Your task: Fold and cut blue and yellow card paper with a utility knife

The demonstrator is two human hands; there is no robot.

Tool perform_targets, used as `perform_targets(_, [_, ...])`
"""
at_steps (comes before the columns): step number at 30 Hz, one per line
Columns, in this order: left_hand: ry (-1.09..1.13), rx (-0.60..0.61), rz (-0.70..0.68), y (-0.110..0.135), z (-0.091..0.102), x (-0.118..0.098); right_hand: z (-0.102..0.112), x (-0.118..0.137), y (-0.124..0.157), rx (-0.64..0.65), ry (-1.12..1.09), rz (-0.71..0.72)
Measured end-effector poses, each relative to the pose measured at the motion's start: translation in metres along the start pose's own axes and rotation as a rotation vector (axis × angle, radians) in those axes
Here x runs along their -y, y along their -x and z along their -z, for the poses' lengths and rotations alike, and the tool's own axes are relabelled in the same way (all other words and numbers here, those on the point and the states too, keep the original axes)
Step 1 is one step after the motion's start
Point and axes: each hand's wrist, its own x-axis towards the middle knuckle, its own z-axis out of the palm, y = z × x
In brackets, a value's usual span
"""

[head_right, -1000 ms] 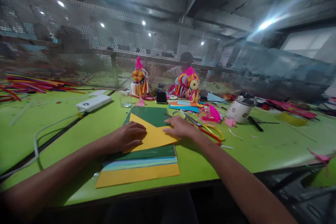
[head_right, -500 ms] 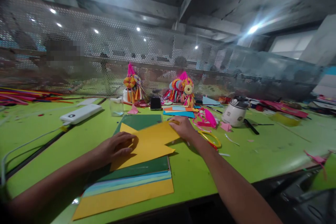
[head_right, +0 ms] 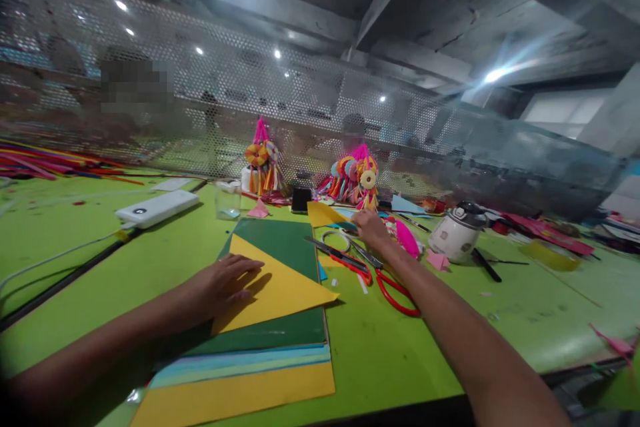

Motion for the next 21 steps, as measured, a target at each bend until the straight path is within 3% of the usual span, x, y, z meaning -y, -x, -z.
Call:
perform_targets(3, [0.01,0.008,-0.008,-0.001,-0.001,0.001,-0.007,-0.017,0.019,0.057,0.026,-0.06])
perform_targets(9, [0.01,-0.005,-0.085,0.0,0.0,0.0,0.0,-0.033,0.036,0.141,0.087,-0.142])
perform_targets(21, [-0.052,-0.086,-0.203,-0.002,-0.008,0.006,-0.011,-0.028,0.011,0.321,0.34,-0.258])
